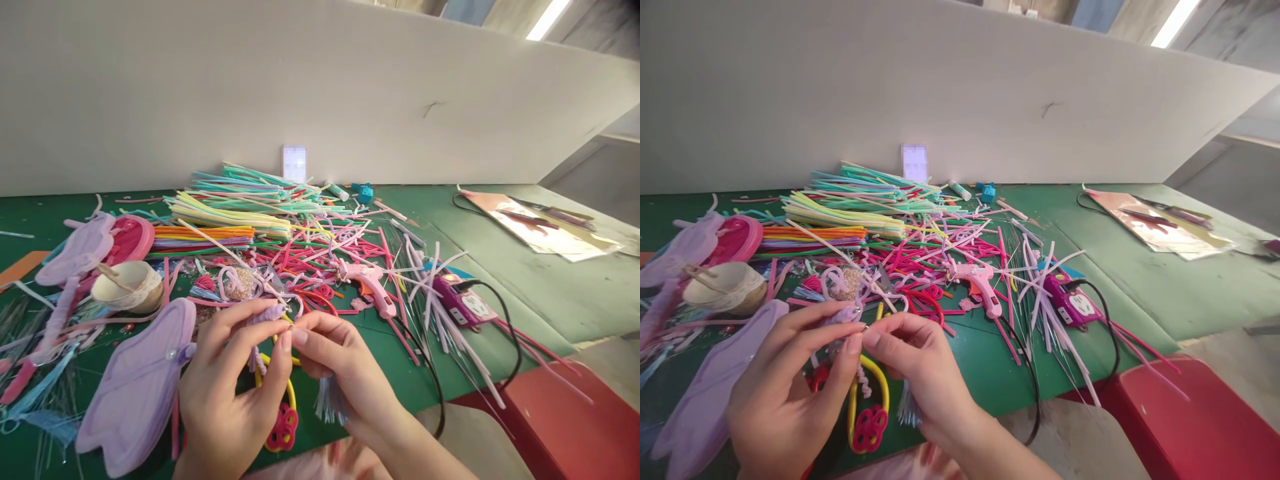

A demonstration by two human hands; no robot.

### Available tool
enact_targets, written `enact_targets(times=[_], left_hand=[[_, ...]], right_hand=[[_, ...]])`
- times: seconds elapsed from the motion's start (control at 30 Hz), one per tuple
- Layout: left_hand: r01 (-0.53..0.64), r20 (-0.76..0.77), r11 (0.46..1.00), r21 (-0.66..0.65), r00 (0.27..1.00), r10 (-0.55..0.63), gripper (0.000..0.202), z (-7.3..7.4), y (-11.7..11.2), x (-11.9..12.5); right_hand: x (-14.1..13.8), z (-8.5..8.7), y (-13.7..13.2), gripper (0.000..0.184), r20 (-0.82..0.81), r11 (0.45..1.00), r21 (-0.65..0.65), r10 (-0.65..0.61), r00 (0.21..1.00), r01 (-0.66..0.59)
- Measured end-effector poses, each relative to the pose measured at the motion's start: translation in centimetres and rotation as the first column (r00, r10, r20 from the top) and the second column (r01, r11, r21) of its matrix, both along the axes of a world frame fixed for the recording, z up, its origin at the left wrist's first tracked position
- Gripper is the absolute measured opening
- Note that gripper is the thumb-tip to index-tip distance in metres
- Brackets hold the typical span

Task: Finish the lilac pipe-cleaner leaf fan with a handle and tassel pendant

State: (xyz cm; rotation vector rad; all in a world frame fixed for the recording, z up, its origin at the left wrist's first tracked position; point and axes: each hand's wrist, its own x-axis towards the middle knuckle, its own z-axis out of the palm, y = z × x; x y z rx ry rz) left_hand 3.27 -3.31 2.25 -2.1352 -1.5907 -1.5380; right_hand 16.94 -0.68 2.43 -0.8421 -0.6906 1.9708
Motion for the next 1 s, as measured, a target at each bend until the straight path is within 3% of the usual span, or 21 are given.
enact_targets(times=[0.17,0.3,0.43,0.5,0.67,0.83,1.0], left_hand=[[0.034,0.048,0.998,-0.052,0.998,-0.031,0.014,0.2,-0.5,0.2],[0.058,0.058,0.996,-0.072,0.997,-0.054,0.014,0.4,-0.7,0.1],[0.051,0.035,0.996,-0.075,0.998,-0.049,0.013,0.5,-0.7,0.0],[0.041,0.032,0.996,-0.074,0.999,-0.038,0.012,0.4,-0.7,0.0],[0.028,0.047,0.998,-0.062,0.999,-0.025,0.014,0.2,-0.8,0.0],[0.033,0.068,0.999,-0.032,0.997,-0.031,0.020,-0.2,-0.6,0.0],[0.033,0.054,0.999,-0.024,0.998,-0.032,0.020,-0.6,-0.3,0.1]], right_hand=[[1.4,0.7,0.5,0.026,0.310,0.955,0.290,-0.023,0.950,-0.071],[2.2,1.4,0.7,0.020,0.522,0.842,0.504,-0.117,0.845,-0.195],[2.3,1.7,0.7,0.014,0.573,0.747,0.616,-0.208,0.793,-0.249],[2.1,1.7,0.5,0.013,0.565,0.754,0.616,-0.221,0.795,-0.228],[1.9,1.4,0.0,0.014,0.496,0.857,0.498,-0.152,0.855,-0.136],[2.5,2.5,0.5,0.017,0.476,0.844,0.521,-0.168,0.863,-0.123],[3.2,3.6,2.1,0.021,0.520,0.844,0.480,-0.053,0.853,-0.240]])
